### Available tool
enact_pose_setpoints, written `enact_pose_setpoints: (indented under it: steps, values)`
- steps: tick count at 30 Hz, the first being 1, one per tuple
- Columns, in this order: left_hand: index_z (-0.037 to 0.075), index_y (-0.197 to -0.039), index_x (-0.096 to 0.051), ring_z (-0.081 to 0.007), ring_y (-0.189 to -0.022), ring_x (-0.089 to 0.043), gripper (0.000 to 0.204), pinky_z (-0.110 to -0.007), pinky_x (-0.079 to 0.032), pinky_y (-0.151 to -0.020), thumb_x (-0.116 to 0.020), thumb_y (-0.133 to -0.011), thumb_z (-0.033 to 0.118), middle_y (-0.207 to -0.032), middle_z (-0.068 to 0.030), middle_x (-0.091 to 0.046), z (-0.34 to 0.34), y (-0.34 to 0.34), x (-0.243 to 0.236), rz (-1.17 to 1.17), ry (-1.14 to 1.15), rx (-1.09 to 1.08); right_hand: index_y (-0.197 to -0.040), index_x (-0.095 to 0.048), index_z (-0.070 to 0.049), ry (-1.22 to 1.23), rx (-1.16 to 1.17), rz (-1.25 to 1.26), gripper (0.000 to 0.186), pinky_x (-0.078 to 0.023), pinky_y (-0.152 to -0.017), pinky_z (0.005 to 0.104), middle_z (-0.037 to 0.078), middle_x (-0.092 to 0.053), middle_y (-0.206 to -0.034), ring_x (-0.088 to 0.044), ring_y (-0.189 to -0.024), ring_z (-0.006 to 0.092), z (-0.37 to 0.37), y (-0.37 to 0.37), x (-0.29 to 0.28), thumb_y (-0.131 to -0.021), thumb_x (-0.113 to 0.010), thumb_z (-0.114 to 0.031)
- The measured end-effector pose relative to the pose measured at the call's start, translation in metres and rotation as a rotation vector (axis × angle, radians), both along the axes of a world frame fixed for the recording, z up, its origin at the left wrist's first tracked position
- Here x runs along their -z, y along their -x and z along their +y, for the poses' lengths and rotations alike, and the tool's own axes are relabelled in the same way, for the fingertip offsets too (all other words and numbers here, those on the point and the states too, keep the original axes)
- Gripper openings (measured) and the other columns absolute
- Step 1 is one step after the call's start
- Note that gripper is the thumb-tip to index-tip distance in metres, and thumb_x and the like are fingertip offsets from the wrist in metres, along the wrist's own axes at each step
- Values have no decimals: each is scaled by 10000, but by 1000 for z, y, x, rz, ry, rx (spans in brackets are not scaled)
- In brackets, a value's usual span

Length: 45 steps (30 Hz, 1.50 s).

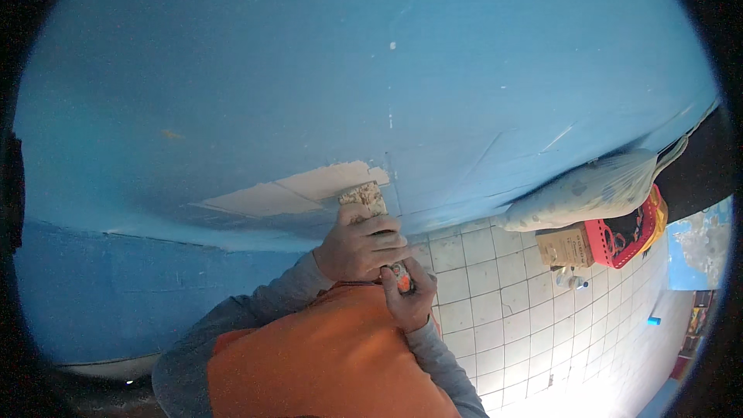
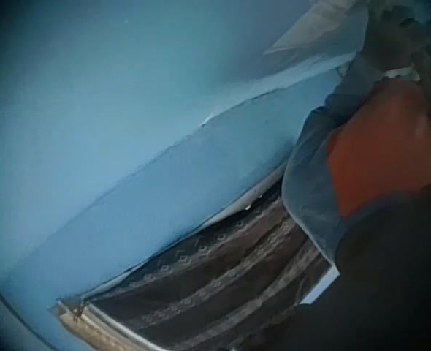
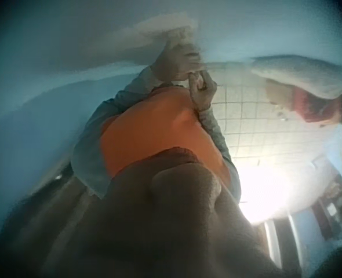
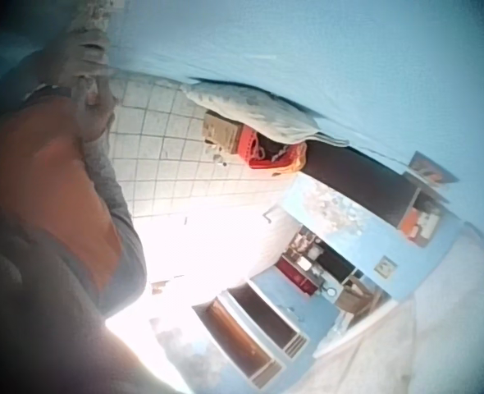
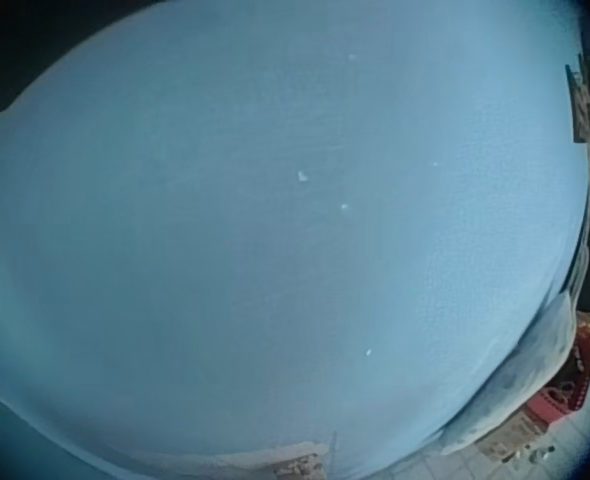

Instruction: The person scrapes a patch of filler on a blue wall using a putty knife and smooths the area by hand.

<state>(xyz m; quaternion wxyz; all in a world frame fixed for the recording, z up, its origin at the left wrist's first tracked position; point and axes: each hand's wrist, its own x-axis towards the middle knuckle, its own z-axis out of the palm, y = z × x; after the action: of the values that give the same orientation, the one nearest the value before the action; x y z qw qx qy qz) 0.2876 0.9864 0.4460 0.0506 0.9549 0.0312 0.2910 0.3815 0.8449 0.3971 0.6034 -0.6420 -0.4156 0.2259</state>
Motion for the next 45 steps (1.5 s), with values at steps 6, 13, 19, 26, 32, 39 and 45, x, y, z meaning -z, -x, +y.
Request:
enact_pose_setpoints:
  steps: [6,13,19,26,32,39,45]
  values:
    - [208,-986,-721,-80,-1029,-549,230,-375,-322,-878,-650,-783,289,-917,114,-619,-3,-1,-4,-6,23,-19,-1088,-657,42,60,-3,9,320,-468,-570,281,93,-652,-706,-605,-586,148,-4,-1,1,-822,-741,-114]
    - [215,-988,-721,-77,-1026,-551,238,-383,-317,-864,-655,-772,289,-904,119,-620,-5,-4,-13,-59,31,-40,-1044,-660,37,16,-12,-71,285,-465,-541,273,102,-636,-670,-599,-549,149,-1,-9,-22,-827,-742,-130]
    - [214,-975,-723,-81,-1030,-555,244,-385,-312,-877,-671,-756,309,-895,118,-629,-9,-3,-21,-41,35,-74,-1046,-658,25,0,-49,-32,271,-472,-548,267,104,-656,-705,-613,-563,147,-3,-13,-31,-830,-737,-118]
    - [199,-959,-724,-95,-1009,-571,259,-409,-298,-909,-696,-721,299,-879,118,-637,-11,-6,-20,-54,80,-72,-1070,-648,26,-4,-87,20,277,-472,-556,264,101,-652,-712,-618,-584,145,-3,-13,-29,-835,-730,-98]
    - [191,-952,-727,-94,-1011,-574,250,-414,-302,-877,-699,-713,257,-876,110,-643,-12,-5,-25,-55,144,-55,-1094,-640,37,49,-129,48,287,-467,-564,256,102,-650,-706,-597,-572,127,-4,-14,-39,-843,-715,-79]
    - [191,-911,-730,-87,-1002,-575,219,-413,-304,-867,-675,-716,276,-854,114,-640,-12,-9,-30,-115,68,-96,-1113,-631,61,-53,-126,-11,322,-476,-576,260,97,-657,-708,-620,-611,105,-3,-18,-41,-843,-722,-89]
    - [196,-881,-711,-94,-1002,-577,207,-420,-301,-889,-698,-681,246,-863,116,-627,-12,-10,-29,-59,145,-72,-1124,-626,70,-33,-106,96,318,-475,-576,251,96,-668,-732,-596,-609,96,-5,-17,-45,-871,-710,-102]
